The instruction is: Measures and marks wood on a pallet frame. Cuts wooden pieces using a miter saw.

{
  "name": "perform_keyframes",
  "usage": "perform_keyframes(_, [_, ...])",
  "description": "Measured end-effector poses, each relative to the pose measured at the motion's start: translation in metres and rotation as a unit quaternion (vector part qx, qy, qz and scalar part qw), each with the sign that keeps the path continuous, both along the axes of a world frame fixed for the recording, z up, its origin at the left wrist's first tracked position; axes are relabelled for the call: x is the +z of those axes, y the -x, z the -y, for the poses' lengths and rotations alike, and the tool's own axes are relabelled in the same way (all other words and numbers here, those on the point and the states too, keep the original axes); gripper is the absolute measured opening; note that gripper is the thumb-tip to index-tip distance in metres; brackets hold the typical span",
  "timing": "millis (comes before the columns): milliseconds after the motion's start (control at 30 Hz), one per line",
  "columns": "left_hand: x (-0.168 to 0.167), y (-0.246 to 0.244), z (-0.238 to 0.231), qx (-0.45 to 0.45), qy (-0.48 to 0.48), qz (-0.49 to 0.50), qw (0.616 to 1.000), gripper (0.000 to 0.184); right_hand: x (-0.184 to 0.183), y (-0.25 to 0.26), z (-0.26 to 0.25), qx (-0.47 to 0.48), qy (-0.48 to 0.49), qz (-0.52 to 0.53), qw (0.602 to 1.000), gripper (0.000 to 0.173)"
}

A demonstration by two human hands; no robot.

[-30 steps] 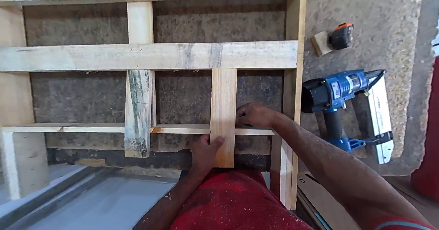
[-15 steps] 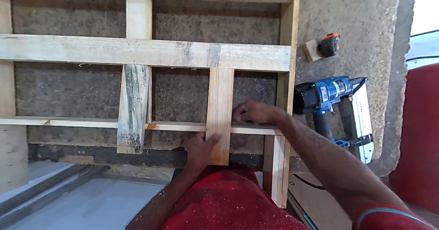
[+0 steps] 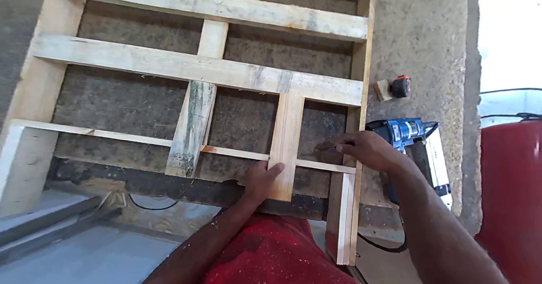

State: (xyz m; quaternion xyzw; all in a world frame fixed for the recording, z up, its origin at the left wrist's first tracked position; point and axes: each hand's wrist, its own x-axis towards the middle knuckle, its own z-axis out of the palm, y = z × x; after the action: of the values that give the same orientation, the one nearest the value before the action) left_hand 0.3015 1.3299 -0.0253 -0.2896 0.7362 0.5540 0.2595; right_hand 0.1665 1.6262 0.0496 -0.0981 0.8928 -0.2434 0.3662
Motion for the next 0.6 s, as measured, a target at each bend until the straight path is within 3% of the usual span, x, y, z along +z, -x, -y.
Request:
perform_keyframes(67, [-0.002,0.000,0.002,-0.019,0.006,-0.004,1.000,0.044,0.014,-0.022,0.019,-0.097,0.002,-0.093,0.991,0.017])
perform_keyframes(133, [-0.003,0.000,0.002,-0.031,0.011,0.006,0.999,0.049,0.011,-0.037,0.052,-0.135,-0.004,-0.156,0.978,0.017])
perform_keyframes(233, [0.000,0.000,0.002,-0.033,0.005,0.002,0.999,0.049,-0.002,-0.046,0.097,-0.076,-0.033,-0.223,0.971,0.018])
perform_keyframes(367, [0.003,-0.003,0.002,-0.023,-0.004,-0.013,1.000,0.047,0.030,-0.043,0.120,0.044,-0.219,-0.210,0.952,0.017])
perform_keyframes(433, [0.006,-0.001,0.004,-0.029,0.008,-0.016,0.999,0.048,0.051,-0.032,0.128,0.045,-0.259,-0.230,0.937,0.017])
perform_keyframes(533, [0.007,0.000,0.008,-0.043,0.029,-0.006,0.999,0.052,0.040,-0.017,0.149,0.034,-0.237,-0.255,0.937,0.019])
perform_keyframes(600, [0.009,0.003,0.012,-0.064,0.032,0.013,0.997,0.055,0.039,-0.019,0.160,0.031,-0.277,-0.220,0.935,0.016])
